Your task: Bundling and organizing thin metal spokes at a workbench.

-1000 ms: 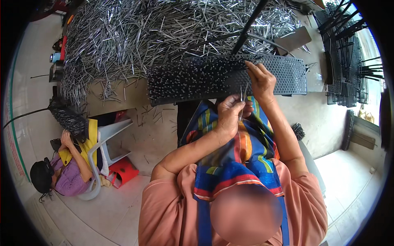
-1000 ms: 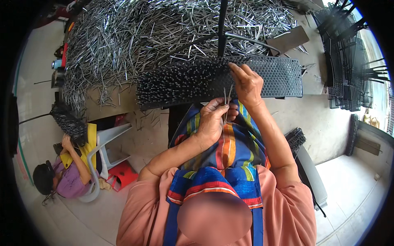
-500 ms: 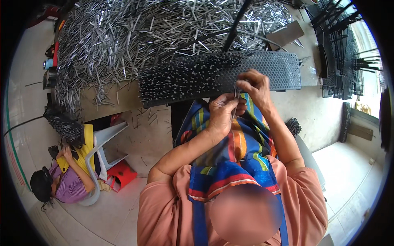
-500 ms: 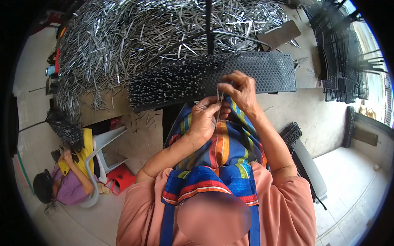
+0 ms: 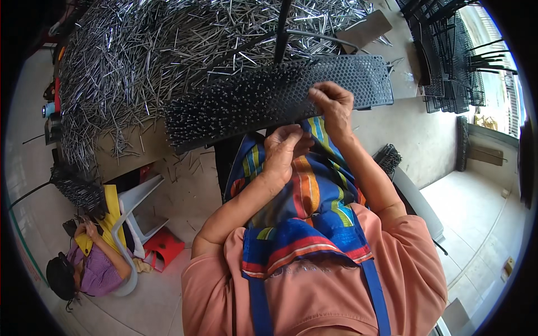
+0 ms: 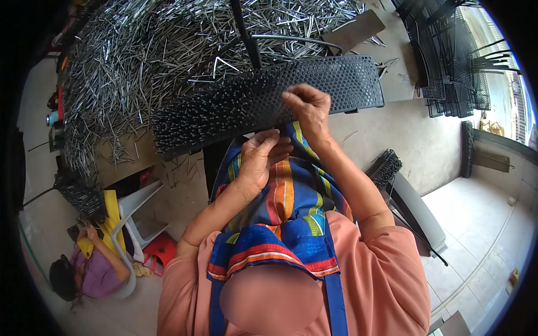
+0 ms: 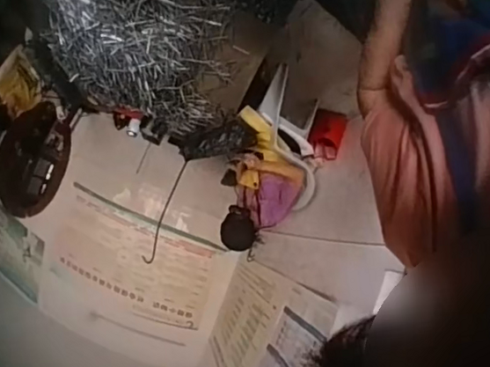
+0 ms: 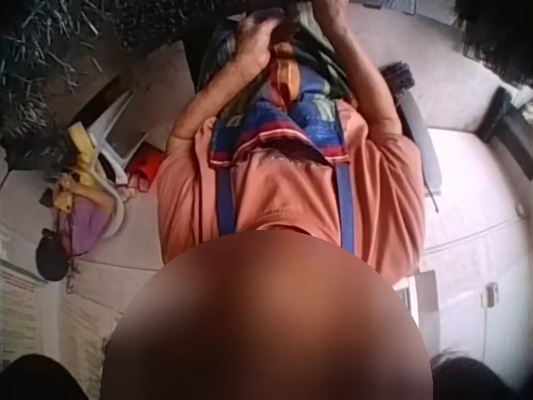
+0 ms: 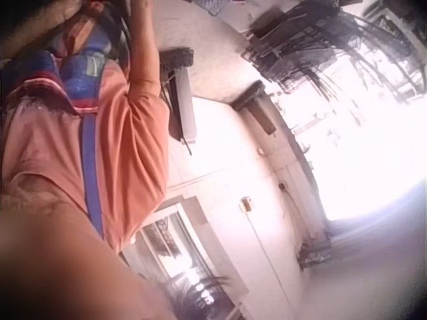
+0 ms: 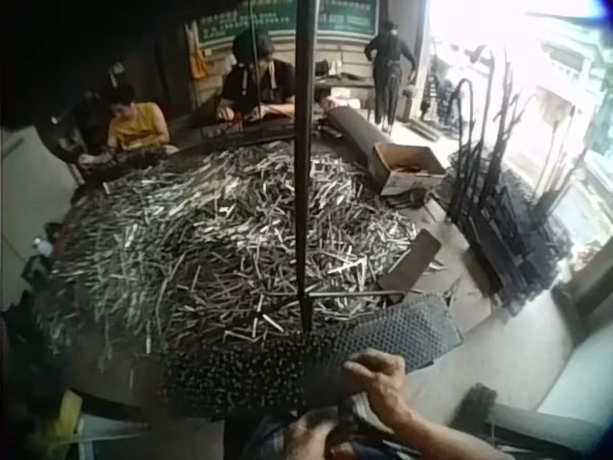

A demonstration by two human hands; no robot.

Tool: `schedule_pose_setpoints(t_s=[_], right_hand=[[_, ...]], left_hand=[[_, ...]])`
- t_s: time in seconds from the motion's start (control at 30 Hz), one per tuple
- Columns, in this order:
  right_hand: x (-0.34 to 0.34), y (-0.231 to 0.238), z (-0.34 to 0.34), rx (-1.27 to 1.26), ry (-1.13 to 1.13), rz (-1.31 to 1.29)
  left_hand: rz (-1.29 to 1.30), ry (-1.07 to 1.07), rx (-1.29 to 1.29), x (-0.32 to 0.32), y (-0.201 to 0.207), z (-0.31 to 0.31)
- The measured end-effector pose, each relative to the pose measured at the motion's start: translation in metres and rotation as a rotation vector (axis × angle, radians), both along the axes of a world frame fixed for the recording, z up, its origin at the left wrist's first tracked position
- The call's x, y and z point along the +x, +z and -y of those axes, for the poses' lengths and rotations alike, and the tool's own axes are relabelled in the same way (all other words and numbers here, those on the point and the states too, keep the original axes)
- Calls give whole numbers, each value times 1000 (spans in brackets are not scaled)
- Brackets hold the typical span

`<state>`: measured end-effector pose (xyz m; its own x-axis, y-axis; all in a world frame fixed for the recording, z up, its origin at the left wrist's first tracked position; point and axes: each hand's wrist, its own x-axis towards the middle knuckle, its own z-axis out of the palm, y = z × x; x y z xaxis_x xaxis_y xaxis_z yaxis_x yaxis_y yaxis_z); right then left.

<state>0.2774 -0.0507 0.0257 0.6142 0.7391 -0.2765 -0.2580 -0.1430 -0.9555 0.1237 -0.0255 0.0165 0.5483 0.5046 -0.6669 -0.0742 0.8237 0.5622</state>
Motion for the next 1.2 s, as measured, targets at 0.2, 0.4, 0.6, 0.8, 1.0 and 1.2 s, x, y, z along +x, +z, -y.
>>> schedule_pose_setpoints(t_s=[0.2, 0.4, 0.6, 0.8, 1.0, 1.2], right_hand=[[0, -13, -35, 326, -107, 491], [-11, -10, -41, 287, -33, 664], [-1, 3, -34, 211, -48, 887], [-8, 2, -39, 267, -43, 781], [-11, 1, -43, 283, -50, 813], [-13, 4, -39, 279, -44, 829]], left_hand=[[19, -86, -166, -7, -6, 0], [21, -85, -136, -16, -8, -9], [61, -52, -156, -2, -14, 0], [27, -40, -121, -12, -7, -1], [49, -83, -115, -18, -7, -5], [51, -74, -109, -18, -7, -3]])
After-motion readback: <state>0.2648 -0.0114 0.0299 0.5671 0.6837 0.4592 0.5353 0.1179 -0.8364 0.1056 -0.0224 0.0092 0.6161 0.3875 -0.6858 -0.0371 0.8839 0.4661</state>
